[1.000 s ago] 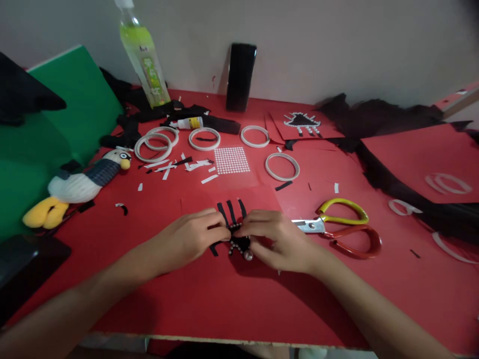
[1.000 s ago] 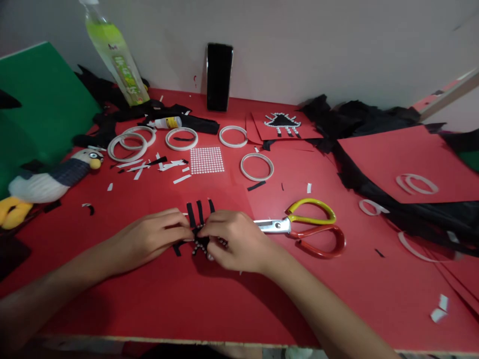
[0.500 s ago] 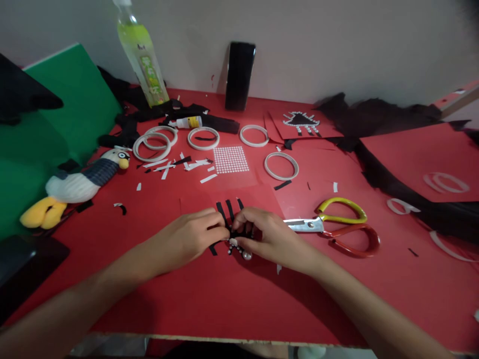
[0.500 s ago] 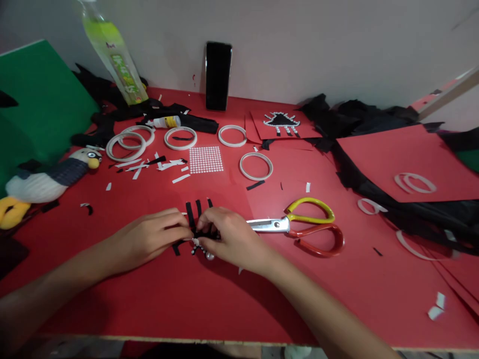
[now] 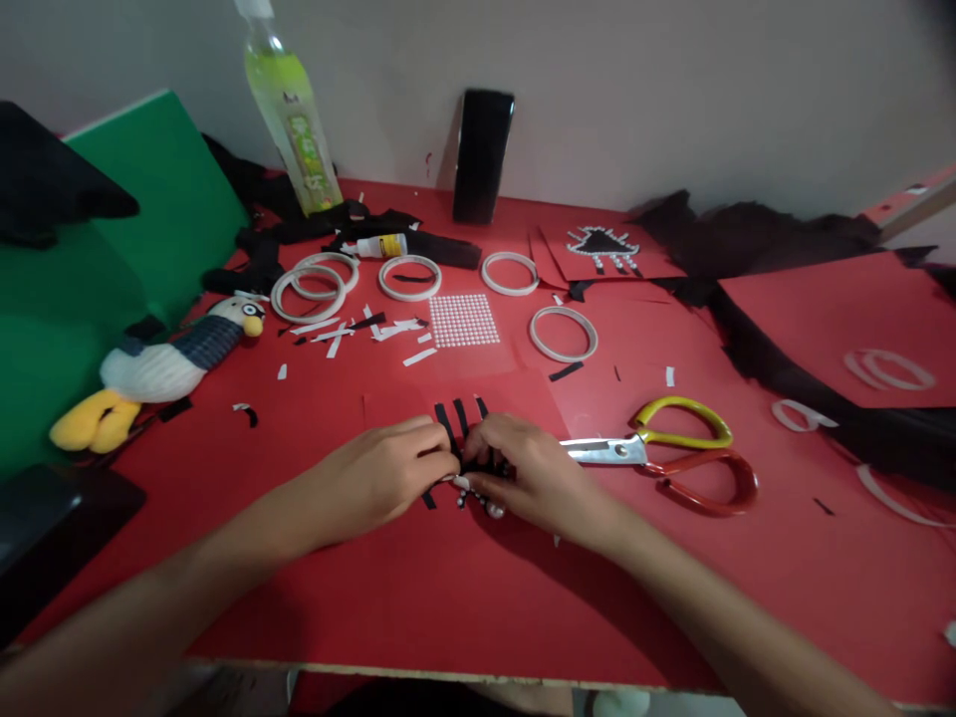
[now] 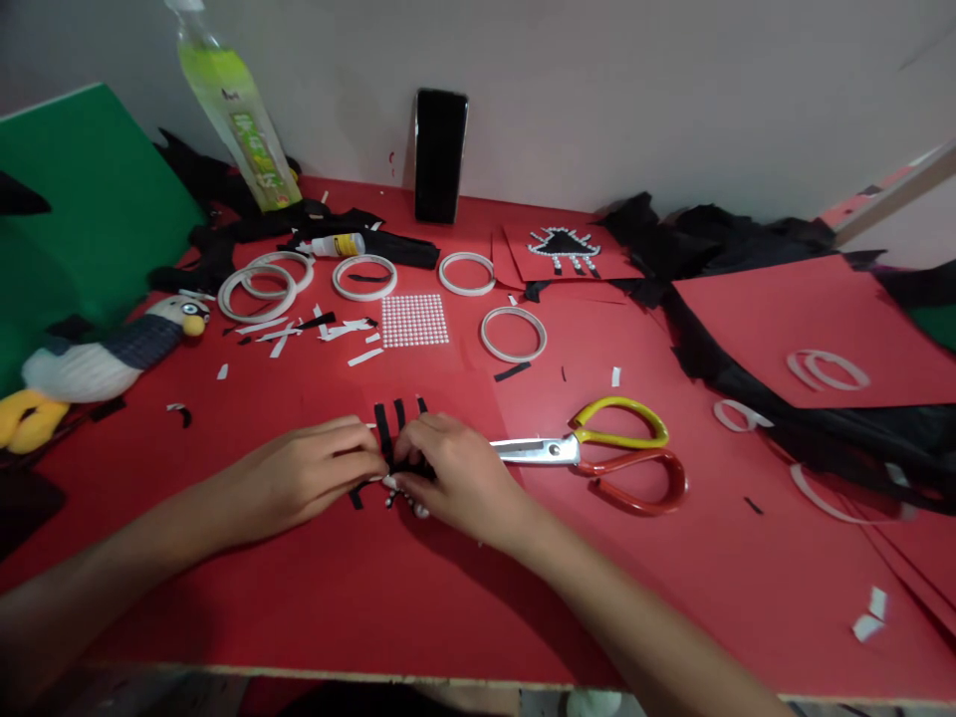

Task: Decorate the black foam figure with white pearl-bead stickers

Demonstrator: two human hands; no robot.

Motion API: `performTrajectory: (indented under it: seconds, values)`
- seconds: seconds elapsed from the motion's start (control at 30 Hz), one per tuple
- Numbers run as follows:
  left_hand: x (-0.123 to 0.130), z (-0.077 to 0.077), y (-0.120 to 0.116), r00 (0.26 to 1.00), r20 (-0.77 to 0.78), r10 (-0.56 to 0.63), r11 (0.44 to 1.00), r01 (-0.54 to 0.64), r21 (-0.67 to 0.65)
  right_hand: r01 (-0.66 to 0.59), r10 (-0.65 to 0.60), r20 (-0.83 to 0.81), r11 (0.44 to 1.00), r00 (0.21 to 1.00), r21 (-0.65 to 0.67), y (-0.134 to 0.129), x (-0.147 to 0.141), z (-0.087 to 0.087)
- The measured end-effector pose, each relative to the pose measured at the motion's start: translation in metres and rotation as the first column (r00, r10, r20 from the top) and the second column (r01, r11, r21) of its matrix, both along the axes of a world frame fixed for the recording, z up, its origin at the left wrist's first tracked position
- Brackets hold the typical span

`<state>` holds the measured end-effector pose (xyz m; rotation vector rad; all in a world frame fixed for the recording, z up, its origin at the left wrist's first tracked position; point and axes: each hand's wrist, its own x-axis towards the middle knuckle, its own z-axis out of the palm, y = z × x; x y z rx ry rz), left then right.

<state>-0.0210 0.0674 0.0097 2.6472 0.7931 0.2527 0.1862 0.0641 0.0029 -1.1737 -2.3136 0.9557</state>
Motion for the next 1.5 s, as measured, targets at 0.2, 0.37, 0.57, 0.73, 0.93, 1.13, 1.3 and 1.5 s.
performTrajectory:
  seconds: [0.2, 0.37, 0.57, 0.73, 0.93, 1.13, 1.3, 1.5]
  values:
    - [-0.003, 0.0, 0.001, 1.0, 0.007, -0.017, 1.0, 0.017, 0.022, 0.064, -0.064, -0.013, 0.998, 0.998, -0.014, -0.001, -0.004, -0.005]
    - [-0.006, 0.002, 0.002, 0.999, 0.037, 0.023, 0.999, -0.022, -0.036, -0.047, 0.041, -0.064, 0.994, 0.997, -0.098, 0.006, 0.004, 0.002]
    - [-0.003, 0.007, -0.002, 0.996, 0.041, 0.082, 0.99, -0.077, -0.119, -0.172, 0.16, 0.107, 0.978, 0.981, 0.121, 0.0, 0.008, 0.01]
    - [0.001, 0.01, -0.008, 0.986, -0.028, 0.163, 0.975, -0.166, -0.147, -0.257, 0.088, 0.341, 0.831, 0.936, 0.493, -0.024, -0.005, 0.002]
    - [0.002, 0.011, -0.012, 0.982, -0.091, 0.167, 0.975, -0.178, -0.134, -0.265, 0.101, 0.322, 0.814, 0.941, 0.518, -0.029, -0.01, -0.006]
    - [-0.002, 0.014, -0.01, 0.986, -0.153, 0.061, 0.998, -0.064, -0.009, -0.278, 0.131, 0.323, 0.84, 0.937, 0.465, -0.023, -0.008, -0.007]
    - [-0.003, 0.014, -0.009, 0.973, -0.226, 0.048, 0.984, -0.008, 0.177, -0.267, 0.157, 0.285, 0.875, 0.946, 0.404, -0.019, -0.005, -0.004]
    - [-0.007, 0.011, -0.007, 0.976, -0.212, 0.048, 0.967, 0.008, 0.253, -0.217, 0.176, 0.135, 0.889, 0.975, 0.404, -0.015, 0.001, -0.003]
